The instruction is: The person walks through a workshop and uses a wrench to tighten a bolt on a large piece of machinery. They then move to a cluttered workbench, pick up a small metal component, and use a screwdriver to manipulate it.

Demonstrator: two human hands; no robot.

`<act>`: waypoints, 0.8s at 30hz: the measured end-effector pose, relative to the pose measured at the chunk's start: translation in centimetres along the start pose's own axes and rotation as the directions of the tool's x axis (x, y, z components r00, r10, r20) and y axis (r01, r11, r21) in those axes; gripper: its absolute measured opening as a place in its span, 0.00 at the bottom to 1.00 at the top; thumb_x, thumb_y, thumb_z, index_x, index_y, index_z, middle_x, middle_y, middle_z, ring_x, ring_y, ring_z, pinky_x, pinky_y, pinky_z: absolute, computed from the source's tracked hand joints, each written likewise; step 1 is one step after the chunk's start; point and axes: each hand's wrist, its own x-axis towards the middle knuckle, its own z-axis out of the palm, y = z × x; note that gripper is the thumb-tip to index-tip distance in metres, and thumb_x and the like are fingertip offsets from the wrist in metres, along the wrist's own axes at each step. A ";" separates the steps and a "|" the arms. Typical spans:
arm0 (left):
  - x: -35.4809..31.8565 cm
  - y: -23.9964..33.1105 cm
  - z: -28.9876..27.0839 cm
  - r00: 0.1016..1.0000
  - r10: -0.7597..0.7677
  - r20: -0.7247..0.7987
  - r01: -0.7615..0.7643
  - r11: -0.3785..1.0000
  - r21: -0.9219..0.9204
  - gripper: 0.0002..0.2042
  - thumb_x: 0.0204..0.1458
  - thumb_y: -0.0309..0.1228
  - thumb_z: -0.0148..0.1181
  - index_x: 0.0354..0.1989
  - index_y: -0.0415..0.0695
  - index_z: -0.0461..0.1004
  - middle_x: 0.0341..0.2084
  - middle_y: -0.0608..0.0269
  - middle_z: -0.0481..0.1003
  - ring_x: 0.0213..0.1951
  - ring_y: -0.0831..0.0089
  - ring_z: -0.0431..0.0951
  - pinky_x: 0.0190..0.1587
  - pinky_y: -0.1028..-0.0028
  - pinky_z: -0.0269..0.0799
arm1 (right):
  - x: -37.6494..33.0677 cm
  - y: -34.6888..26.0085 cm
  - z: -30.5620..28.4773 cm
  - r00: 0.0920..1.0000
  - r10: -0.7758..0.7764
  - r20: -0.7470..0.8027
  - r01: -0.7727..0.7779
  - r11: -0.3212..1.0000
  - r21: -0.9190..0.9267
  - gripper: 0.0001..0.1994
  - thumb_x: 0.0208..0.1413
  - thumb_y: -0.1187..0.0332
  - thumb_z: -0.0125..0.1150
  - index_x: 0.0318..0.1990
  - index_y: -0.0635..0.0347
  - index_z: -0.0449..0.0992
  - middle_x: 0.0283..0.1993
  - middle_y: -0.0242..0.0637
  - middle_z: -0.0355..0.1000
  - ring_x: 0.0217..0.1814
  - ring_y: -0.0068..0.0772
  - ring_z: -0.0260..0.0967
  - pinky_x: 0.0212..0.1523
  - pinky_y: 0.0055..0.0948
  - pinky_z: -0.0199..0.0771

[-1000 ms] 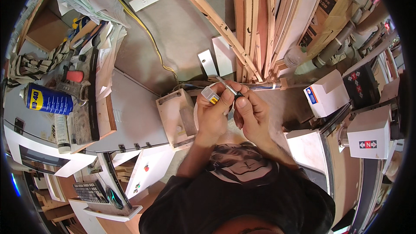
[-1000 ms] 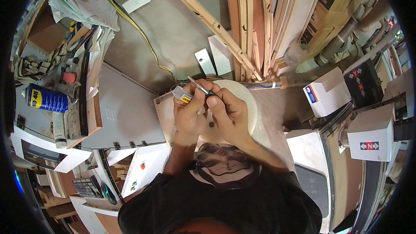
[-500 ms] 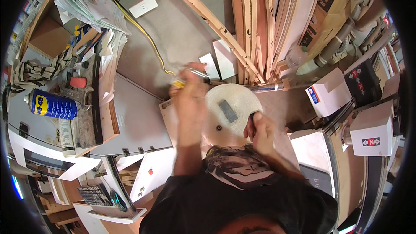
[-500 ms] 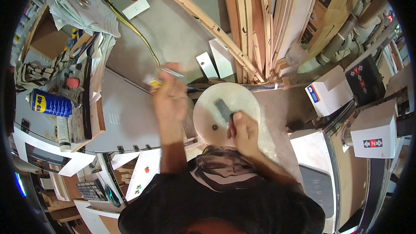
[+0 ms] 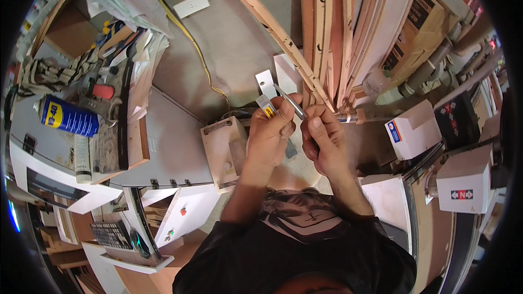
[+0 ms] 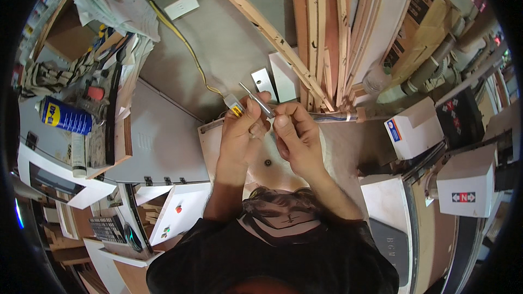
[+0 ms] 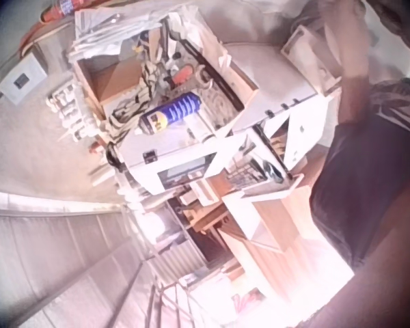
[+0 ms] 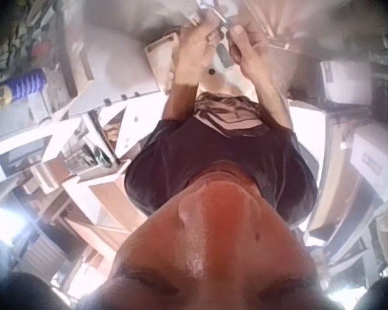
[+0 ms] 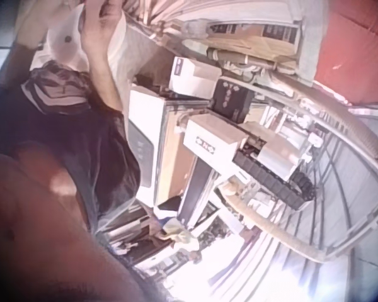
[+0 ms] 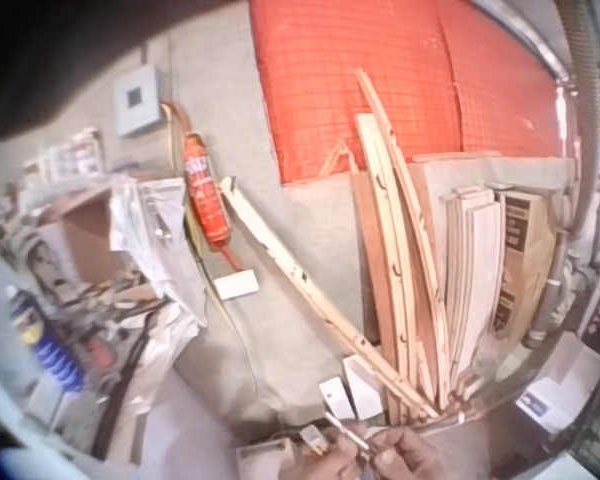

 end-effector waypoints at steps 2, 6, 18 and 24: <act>-0.4 0.0 -0.2 0.998 0.059 -0.004 -0.059 0.998 0.029 0.15 0.55 0.39 0.70 0.41 0.39 0.79 0.36 0.67 0.79 0.23 0.87 0.66 0.24 0.84 0.58 | 0.3 0.2 0.5 0.999 0.016 0.051 -0.014 0.998 -0.055 0.14 0.71 0.59 0.53 0.43 0.62 0.72 0.25 0.23 0.63 0.16 0.09 0.51 0.15 0.15 0.47; -1.2 0.8 -0.5 0.993 0.118 -0.006 -0.117 0.991 0.064 0.16 0.59 0.42 0.66 0.43 0.40 0.80 0.37 0.66 0.80 0.25 0.87 0.67 0.25 0.84 0.59 | 0.6 0.3 1.5 0.988 0.055 0.143 -0.042 0.995 -0.086 0.16 0.71 0.56 0.51 0.42 0.62 0.73 0.24 0.27 0.64 0.14 0.12 0.50 0.14 0.17 0.46; -2.4 1.9 -0.1 0.973 0.216 0.080 -0.219 0.975 0.025 0.17 0.60 0.42 0.64 0.47 0.40 0.79 0.42 0.61 0.80 0.28 0.85 0.69 0.28 0.83 0.59 | 0.5 -0.3 2.5 0.964 -0.184 0.191 0.206 0.973 -0.104 0.14 0.67 0.61 0.60 0.43 0.66 0.74 0.26 0.26 0.68 0.20 0.09 0.56 0.19 0.15 0.51; -1.9 1.1 -0.2 0.943 0.310 0.125 -0.312 0.950 -0.005 0.16 0.58 0.38 0.67 0.48 0.40 0.79 0.43 0.59 0.81 0.28 0.83 0.71 0.29 0.82 0.62 | 0.9 0.0 2.3 0.968 -0.196 0.158 0.194 0.981 0.024 0.13 0.66 0.61 0.61 0.43 0.65 0.73 0.24 0.25 0.67 0.20 0.09 0.55 0.18 0.16 0.51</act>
